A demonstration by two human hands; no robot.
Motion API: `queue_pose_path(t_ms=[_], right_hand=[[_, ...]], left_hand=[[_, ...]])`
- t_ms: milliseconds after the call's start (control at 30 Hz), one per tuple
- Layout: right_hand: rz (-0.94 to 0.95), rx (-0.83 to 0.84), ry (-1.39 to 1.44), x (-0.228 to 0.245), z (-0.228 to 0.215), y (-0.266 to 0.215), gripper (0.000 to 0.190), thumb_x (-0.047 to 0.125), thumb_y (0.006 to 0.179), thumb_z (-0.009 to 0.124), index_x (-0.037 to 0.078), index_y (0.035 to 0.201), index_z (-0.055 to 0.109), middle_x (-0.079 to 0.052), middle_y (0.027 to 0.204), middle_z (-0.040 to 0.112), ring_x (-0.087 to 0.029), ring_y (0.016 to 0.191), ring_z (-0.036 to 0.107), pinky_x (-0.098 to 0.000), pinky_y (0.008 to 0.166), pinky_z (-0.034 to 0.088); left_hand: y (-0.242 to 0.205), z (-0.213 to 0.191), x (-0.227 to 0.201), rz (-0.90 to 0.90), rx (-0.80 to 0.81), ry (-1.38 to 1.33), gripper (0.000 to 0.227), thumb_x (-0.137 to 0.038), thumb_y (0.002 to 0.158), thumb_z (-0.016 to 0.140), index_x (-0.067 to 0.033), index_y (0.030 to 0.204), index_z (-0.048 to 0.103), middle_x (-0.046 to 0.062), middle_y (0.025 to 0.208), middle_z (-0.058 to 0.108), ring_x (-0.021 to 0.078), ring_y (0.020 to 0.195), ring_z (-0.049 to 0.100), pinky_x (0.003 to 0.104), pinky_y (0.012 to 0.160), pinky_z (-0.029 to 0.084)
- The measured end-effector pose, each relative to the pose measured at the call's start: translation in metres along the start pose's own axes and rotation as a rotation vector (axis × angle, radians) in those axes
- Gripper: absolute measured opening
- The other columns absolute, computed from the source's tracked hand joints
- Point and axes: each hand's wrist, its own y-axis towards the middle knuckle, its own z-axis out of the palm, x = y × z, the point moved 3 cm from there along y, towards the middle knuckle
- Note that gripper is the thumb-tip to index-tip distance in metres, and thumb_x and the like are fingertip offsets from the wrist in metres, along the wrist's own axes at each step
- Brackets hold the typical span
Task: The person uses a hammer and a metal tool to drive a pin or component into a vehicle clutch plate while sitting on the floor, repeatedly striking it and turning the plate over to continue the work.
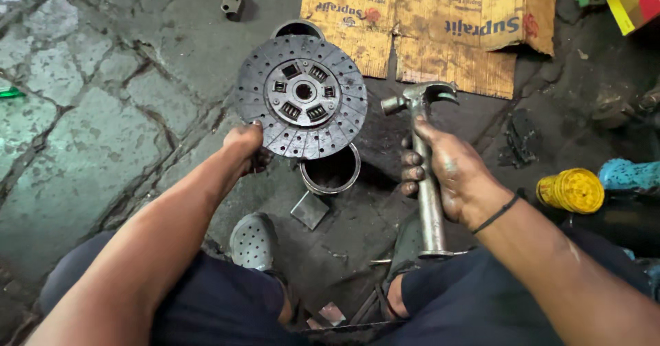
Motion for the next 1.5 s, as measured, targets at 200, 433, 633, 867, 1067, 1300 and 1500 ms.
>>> queue_pose_path(t_ms=[200, 433, 633, 867, 1067, 1300, 1500], right_hand=[[0.015, -0.01, -0.003, -0.001, -0.002, 0.001, 0.037, 0.05, 0.101, 0.051, 0.015, 0.091, 0.049, 0.004, 0.067, 0.039, -0.009, 0.052, 0.037, -0.0309, 0.05, 0.038], [0.018, -0.01, -0.029, -0.001, -0.001, 0.002, 0.038, 0.051, 0.1, 0.05, 0.015, 0.091, 0.05, 0.004, 0.066, 0.039, -0.009, 0.051, 0.037, -0.0312, 0.05, 0.038], [-0.001, -0.026, -0.08, -0.003, 0.001, 0.004, 0.031, 0.043, 0.101, 0.056, 0.014, 0.091, 0.05, 0.004, 0.068, 0.043, -0.009, 0.052, 0.04, -0.0307, 0.051, 0.041], [0.041, -0.002, -0.133, -0.018, 0.007, 0.011, 0.021, 0.032, 0.097, 0.06, 0.015, 0.09, 0.05, 0.004, 0.066, 0.044, -0.009, 0.051, 0.04, -0.0308, 0.05, 0.04], [0.053, -0.025, -0.15, -0.02, 0.011, 0.015, 0.023, 0.033, 0.098, 0.061, 0.014, 0.09, 0.05, 0.004, 0.065, 0.043, -0.01, 0.051, 0.04, -0.0316, 0.05, 0.04], [0.043, -0.03, -0.119, -0.02, 0.009, 0.016, 0.023, 0.033, 0.097, 0.062, 0.014, 0.089, 0.05, 0.003, 0.065, 0.044, -0.011, 0.052, 0.041, -0.0321, 0.05, 0.04], [0.036, -0.031, -0.122, -0.02, 0.004, 0.015, 0.024, 0.033, 0.097, 0.062, 0.014, 0.089, 0.05, 0.003, 0.065, 0.044, -0.011, 0.052, 0.042, -0.0324, 0.05, 0.041]], left_hand=[[-0.015, 0.004, 0.005, -0.071, -0.004, 0.079, 0.045, -0.048, 0.103, 0.052, -0.0042, 0.1, 0.061, 0.011, 0.069, 0.062, 0.0249, 0.049, 0.059, 0.044, 0.043, 0.045], [0.014, 0.01, 0.02, -0.1, 0.08, 0.136, 0.047, -0.052, 0.105, 0.045, -0.0076, 0.095, 0.058, 0.009, 0.068, 0.057, 0.0228, 0.051, 0.052, 0.044, 0.046, 0.044], [0.0, 0.003, 0.005, -0.066, 0.058, 0.204, 0.044, -0.044, 0.097, 0.058, -0.0004, 0.099, 0.06, 0.016, 0.08, 0.062, 0.0271, 0.062, 0.061, 0.043, 0.056, 0.051], [-0.039, -0.004, -0.053, 0.648, -0.389, 0.462, 0.045, -0.029, 0.083, 0.08, 0.0101, 0.1, 0.066, 0.031, 0.097, 0.069, 0.0367, 0.082, 0.073, 0.044, 0.068, 0.057], [-0.062, 0.044, -0.057, 0.501, 0.195, 0.238, 0.023, -0.009, 0.075, 0.081, -0.0084, 0.098, 0.079, 0.005, 0.081, 0.076, 0.0177, 0.07, 0.072, 0.033, 0.066, 0.058], [-0.057, 0.071, -0.055, 0.856, 0.086, 0.432, 0.028, -0.016, 0.072, 0.087, -0.0115, 0.099, 0.079, 0.006, 0.09, 0.08, 0.0145, 0.079, 0.076, 0.03, 0.075, 0.058], [-0.06, 0.075, -0.051, 0.961, 0.065, 0.456, 0.031, -0.016, 0.072, 0.086, -0.0099, 0.101, 0.079, 0.009, 0.093, 0.079, 0.017, 0.082, 0.076, 0.032, 0.077, 0.058]])
